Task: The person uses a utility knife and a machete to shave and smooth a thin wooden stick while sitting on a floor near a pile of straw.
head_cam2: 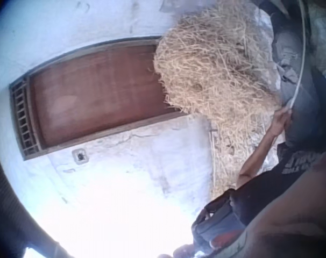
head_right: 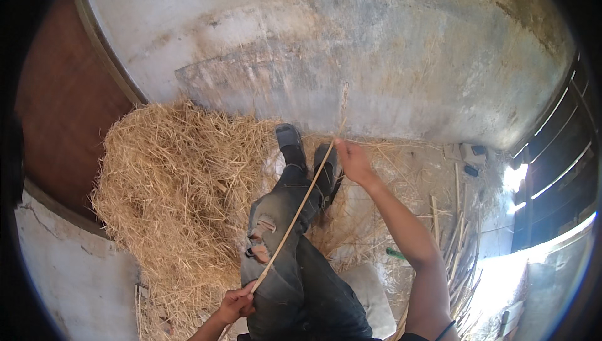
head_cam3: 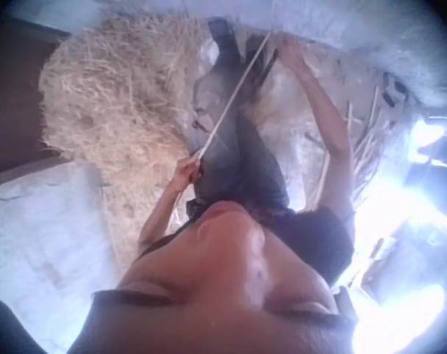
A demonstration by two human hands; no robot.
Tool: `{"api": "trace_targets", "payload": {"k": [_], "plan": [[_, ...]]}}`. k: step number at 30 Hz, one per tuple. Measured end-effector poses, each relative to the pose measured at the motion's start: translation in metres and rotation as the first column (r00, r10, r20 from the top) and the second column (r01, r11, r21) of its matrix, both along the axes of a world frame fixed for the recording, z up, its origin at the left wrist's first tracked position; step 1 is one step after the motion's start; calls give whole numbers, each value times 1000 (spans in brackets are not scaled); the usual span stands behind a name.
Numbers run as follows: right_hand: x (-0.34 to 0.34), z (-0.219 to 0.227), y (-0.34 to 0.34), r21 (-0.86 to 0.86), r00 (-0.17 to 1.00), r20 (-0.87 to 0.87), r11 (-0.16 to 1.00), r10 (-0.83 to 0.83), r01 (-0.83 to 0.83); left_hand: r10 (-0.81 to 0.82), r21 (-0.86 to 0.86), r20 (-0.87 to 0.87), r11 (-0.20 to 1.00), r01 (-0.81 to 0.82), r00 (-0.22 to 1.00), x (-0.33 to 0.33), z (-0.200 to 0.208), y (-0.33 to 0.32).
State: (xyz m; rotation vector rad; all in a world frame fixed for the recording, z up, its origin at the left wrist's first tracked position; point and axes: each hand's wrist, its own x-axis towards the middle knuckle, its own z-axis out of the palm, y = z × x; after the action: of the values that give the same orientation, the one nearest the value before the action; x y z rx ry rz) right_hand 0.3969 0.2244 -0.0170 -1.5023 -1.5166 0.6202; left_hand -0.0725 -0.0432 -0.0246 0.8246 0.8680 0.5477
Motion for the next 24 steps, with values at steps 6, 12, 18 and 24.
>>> {"api": "trace_targets", "payload": {"k": [6, 12, 18, 24], "plan": [[17, 22, -31, 118, 921, -162, 933, 355, -339, 33, 22, -57, 999, -32, 998, -7, -6, -10], [10, 32, -44, 370, 997, 41, 928, -67, 47, 1, 12, 38, 1000, -1, 999, -4, -10, -6], [0, 90, -32, 577, 936, 314, 815, -160, -54, 10, 47, -85, 999, -6, 996, -4, 0, -8], [24, 85, 2, 445, 922, 370, 849, 116, -285, 17, 34, -37, 999, -16, 999, 0, 2, -7]]}}
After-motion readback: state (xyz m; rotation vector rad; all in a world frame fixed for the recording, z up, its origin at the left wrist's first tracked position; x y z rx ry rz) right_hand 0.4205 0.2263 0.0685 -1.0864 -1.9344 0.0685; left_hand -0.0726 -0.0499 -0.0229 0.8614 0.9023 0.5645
